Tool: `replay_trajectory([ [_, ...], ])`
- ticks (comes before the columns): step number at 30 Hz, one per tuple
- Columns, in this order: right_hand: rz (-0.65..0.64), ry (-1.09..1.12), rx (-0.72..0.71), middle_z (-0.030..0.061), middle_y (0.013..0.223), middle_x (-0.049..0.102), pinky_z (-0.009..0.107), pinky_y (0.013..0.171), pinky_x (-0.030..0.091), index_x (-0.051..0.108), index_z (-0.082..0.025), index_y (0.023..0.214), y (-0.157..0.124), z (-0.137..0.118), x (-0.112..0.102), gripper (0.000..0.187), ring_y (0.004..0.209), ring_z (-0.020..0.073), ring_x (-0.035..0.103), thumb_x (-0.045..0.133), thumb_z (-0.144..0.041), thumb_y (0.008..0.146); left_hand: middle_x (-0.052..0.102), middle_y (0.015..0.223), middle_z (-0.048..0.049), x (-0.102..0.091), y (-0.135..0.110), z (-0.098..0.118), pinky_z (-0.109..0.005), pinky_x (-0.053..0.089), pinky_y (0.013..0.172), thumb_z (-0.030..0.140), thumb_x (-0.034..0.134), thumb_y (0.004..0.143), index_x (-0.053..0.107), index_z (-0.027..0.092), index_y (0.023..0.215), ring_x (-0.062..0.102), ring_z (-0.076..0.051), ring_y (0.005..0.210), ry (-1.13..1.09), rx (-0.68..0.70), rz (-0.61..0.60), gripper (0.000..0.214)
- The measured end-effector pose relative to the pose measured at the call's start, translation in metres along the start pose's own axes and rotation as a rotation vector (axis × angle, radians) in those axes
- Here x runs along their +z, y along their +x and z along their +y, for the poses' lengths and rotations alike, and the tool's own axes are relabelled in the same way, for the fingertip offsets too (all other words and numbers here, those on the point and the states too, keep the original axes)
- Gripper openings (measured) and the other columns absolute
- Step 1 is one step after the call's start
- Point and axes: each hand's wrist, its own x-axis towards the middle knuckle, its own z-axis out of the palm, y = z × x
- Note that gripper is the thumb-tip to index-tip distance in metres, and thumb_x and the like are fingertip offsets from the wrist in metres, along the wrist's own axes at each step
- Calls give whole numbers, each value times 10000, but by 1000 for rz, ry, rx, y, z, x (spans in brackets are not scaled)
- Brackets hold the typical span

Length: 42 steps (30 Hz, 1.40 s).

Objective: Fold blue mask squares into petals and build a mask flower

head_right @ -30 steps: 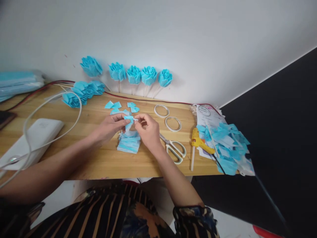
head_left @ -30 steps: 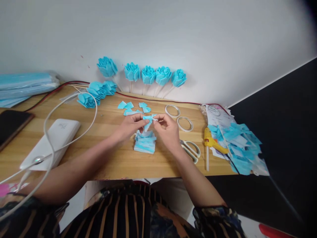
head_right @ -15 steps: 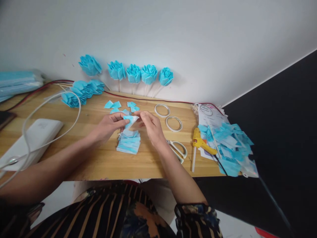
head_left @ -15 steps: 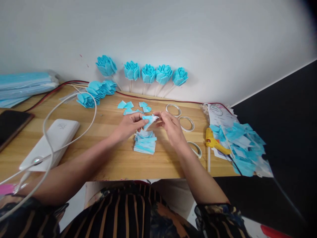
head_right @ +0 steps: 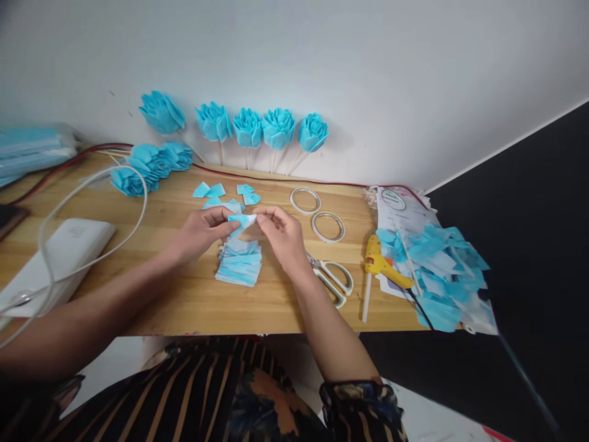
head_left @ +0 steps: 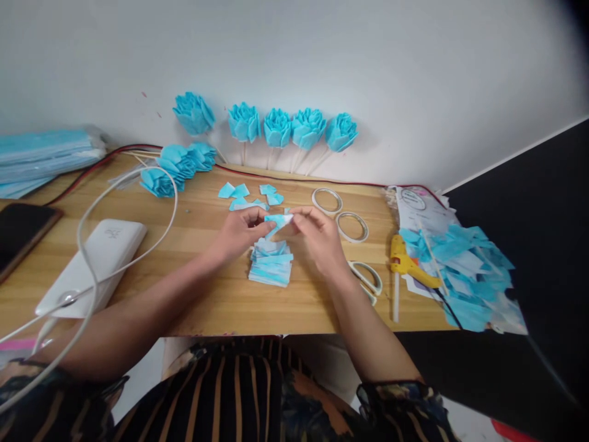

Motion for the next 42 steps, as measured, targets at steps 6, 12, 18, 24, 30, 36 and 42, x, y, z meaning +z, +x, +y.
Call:
replay_trajectory([
  [6, 1, 93, 61, 19, 971, 737, 306, 795, 545, 741, -255, 1004, 0, 3, -3, 298, 910, 169, 662, 741, -481, 810, 552, 595, 28, -1, 2, -2, -249, 345, 538, 392, 790, 676, 626, 184, 675, 468, -102, 543, -53, -35, 32, 265],
  [12, 38, -55, -46, -8, 843, 712, 294, 732, 528, 680, -237, 866, -6, 6, 10, 166, 756, 146, 628, 740, -380, 808, 559, 591, 31, 1, 2, -1, -245, 362, 540, 387, 795, 670, 617, 178, 669, 476, -98, 541, -59, -46, 13, 275],
  [18, 94, -346, -317, 13, 875, 718, 352, 786, 525, 682, -264, 875, -9, 5, 11, 51, 826, 188, 643, 645, -231, 864, 564, 604, 26, 0, 1, 0, -247, 375, 547, 391, 810, 678, 611, 176, 676, 484, -101, 553, -75, -54, -3, 293],
  [24, 96, -565, -553, 37, 908, 724, 387, 805, 522, 681, -261, 915, -9, 9, 10, 146, 877, 214, 658, 580, -157, 903, 555, 605, 36, 0, 2, 0, -241, 388, 537, 383, 801, 674, 588, 176, 687, 484, -92, 539, -100, -52, -13, 298],
  [30, 95, -529, -584, 50, 935, 733, 376, 812, 534, 692, -233, 950, -10, 9, 9, 142, 903, 209, 662, 571, -169, 913, 559, 597, 43, -1, 2, 1, -234, 398, 536, 385, 797, 674, 586, 170, 704, 488, -86, 529, -111, -51, -18, 303],
  [36, -24, -126, -200, 33, 1018, 745, 355, 846, 548, 715, -250, 956, -8, 5, 3, 234, 984, 200, 673, 511, -362, 976, 581, 607, 34, -1, 1, 1, -228, 390, 544, 380, 801, 689, 617, 161, 718, 499, -86, 546, -101, -47, -27, 287],
  [42, 11, 230, 73, 21, 970, 725, 314, 785, 560, 664, -258, 997, -3, 9, 4, 223, 930, 178, 678, 614, -454, 901, 592, 632, 32, -1, 3, -6, -232, 397, 546, 390, 791, 721, 626, 162, 728, 504, -83, 542, -178, -56, -38, 281],
])
